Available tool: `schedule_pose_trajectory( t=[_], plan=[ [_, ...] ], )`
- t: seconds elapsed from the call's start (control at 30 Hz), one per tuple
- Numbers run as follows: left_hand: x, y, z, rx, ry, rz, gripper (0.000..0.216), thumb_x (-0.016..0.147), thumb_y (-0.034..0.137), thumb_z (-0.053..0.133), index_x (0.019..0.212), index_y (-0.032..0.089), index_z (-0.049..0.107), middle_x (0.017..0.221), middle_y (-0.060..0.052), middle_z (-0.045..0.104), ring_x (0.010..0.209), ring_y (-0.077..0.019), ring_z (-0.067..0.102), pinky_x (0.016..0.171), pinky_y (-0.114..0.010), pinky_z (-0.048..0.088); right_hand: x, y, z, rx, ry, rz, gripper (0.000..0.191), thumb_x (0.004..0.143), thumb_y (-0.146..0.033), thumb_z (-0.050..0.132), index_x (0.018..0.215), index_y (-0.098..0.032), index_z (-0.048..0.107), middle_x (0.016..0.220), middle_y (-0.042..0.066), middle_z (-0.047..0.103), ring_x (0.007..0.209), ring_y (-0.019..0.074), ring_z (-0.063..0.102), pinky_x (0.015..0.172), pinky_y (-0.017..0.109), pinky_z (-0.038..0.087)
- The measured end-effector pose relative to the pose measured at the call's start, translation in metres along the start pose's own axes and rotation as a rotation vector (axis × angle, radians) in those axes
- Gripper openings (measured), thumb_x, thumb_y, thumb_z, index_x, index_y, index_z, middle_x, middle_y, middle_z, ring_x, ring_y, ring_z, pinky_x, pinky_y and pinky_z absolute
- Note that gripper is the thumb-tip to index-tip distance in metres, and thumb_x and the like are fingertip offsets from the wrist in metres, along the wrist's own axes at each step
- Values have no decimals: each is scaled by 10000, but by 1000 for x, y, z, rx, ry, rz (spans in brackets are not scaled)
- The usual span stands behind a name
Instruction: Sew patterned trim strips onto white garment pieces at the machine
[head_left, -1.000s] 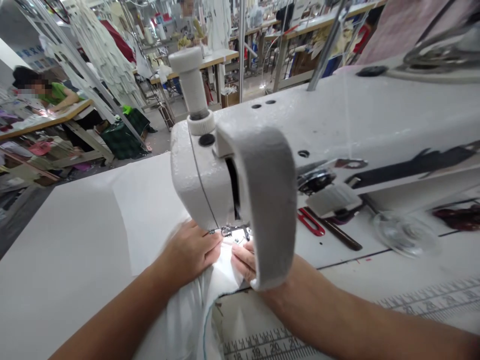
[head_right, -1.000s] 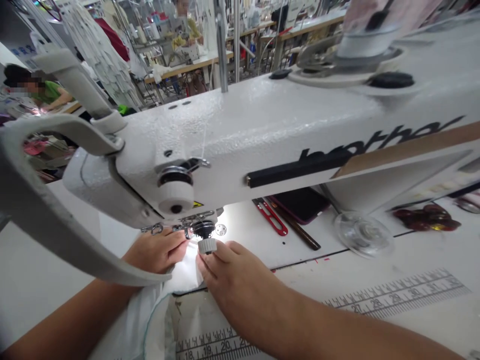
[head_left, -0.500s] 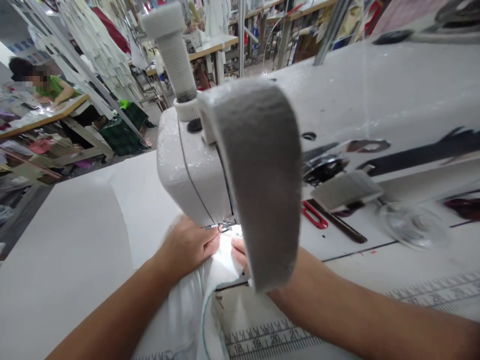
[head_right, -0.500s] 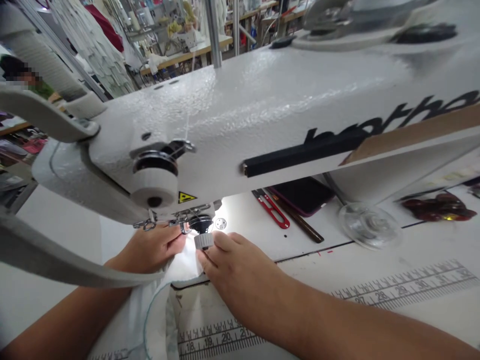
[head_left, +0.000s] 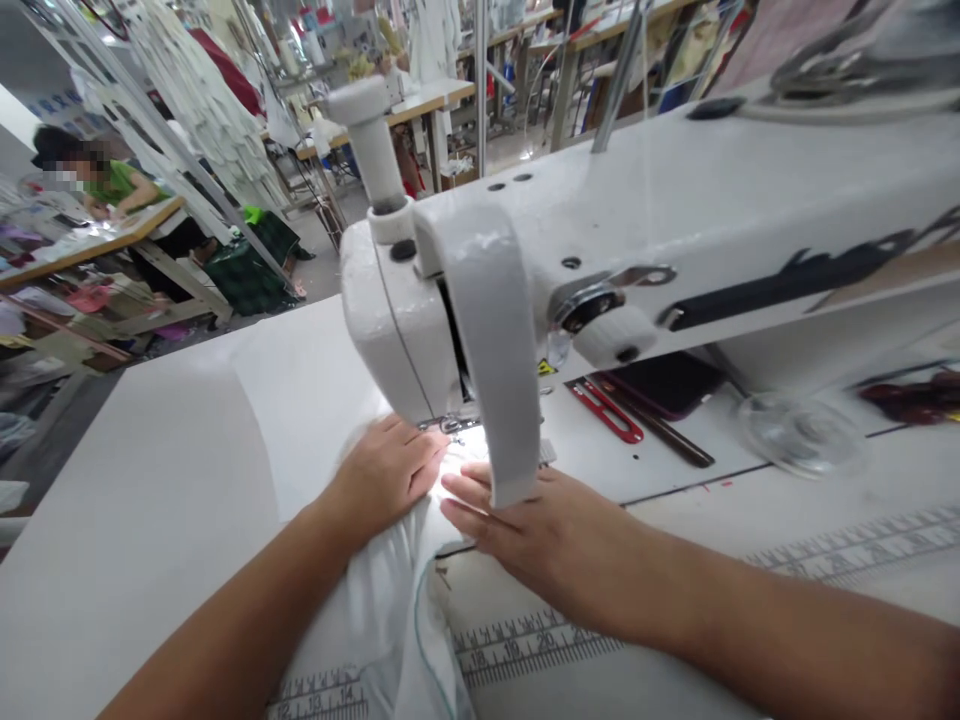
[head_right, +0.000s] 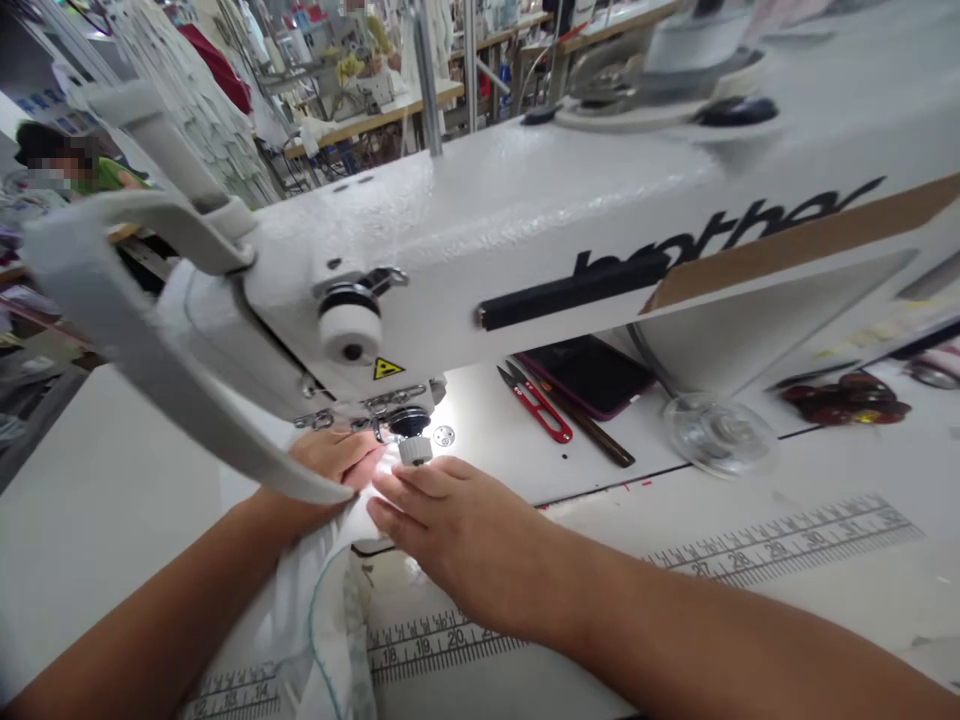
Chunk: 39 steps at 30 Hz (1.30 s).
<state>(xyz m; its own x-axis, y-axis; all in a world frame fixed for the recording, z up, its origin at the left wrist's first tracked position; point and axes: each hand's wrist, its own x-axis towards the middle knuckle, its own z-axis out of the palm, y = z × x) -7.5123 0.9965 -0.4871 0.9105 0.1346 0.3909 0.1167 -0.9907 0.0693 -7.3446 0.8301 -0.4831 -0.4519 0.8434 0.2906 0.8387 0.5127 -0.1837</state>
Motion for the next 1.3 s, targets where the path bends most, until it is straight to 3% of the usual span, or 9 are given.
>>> schedule_pose_trajectory(
  t=[0.1,0.17,0.3,0.4,0.57,0.7,0.9,1.07,1.3],
  plan=[
    [-7,13,-11,-22,-47,24,263,970,176,434,1178,128,588,1133,-104,675,1049,-210,615,939,-388,506,-9,4,-12,33,35,-1,272,999,-296,471,1183,-155,614,1169,46,680,1068,187,592,934,362,423],
    [-14,31,-16,38,-59,13,304,961,170,453,1234,91,560,1202,-147,645,1109,-249,596,919,-423,526,-18,11,-23,71,40,50,258,1011,-327,451,1054,-189,665,1121,13,702,1009,173,616,974,361,387],
    [-19,72,-16,220,-90,-94,349,932,150,486,1258,42,548,1159,-184,654,951,-282,630,686,-414,561,-22,18,-40,26,-30,222,232,980,-274,502,867,-169,676,908,43,710,867,210,628,857,391,425],
    [-17,87,-12,295,-97,-124,341,928,156,476,1239,43,560,1129,-171,662,864,-258,626,672,-409,555,-6,8,-38,22,47,315,199,925,-141,538,750,-159,631,753,43,658,764,202,586,700,332,435],
    [-22,79,-16,289,-78,-86,339,914,153,492,1238,75,557,1193,-163,644,918,-258,611,700,-388,542,12,0,-12,-40,50,264,217,865,-10,488,939,-123,659,834,64,668,717,195,550,648,319,426],
    [-21,64,-24,226,-58,-86,300,885,46,455,1146,108,588,1040,-113,675,796,-215,583,654,-348,514,3,7,1,-150,25,180,296,871,-57,477,1134,-98,605,1109,123,640,800,208,554,657,342,424],
    [3,54,-26,300,-7,25,222,811,-13,475,766,163,602,704,-45,598,638,-210,523,562,-333,409,4,9,-2,-312,-143,139,276,823,-41,475,1034,-128,631,924,75,610,800,214,525,647,356,383],
    [7,46,-19,309,53,102,263,815,-5,466,645,178,548,615,-29,522,604,-196,484,589,-337,380,4,8,-1,-341,-161,139,359,799,-80,474,1125,-149,607,933,74,598,806,228,489,653,369,375],
    [-3,45,-11,266,70,36,230,790,-22,462,805,141,624,651,-30,532,620,-195,477,602,-334,357,-1,5,-1,-346,-206,120,353,792,-86,487,1125,-133,592,1007,84,565,828,235,467,643,387,360]
  ],
)
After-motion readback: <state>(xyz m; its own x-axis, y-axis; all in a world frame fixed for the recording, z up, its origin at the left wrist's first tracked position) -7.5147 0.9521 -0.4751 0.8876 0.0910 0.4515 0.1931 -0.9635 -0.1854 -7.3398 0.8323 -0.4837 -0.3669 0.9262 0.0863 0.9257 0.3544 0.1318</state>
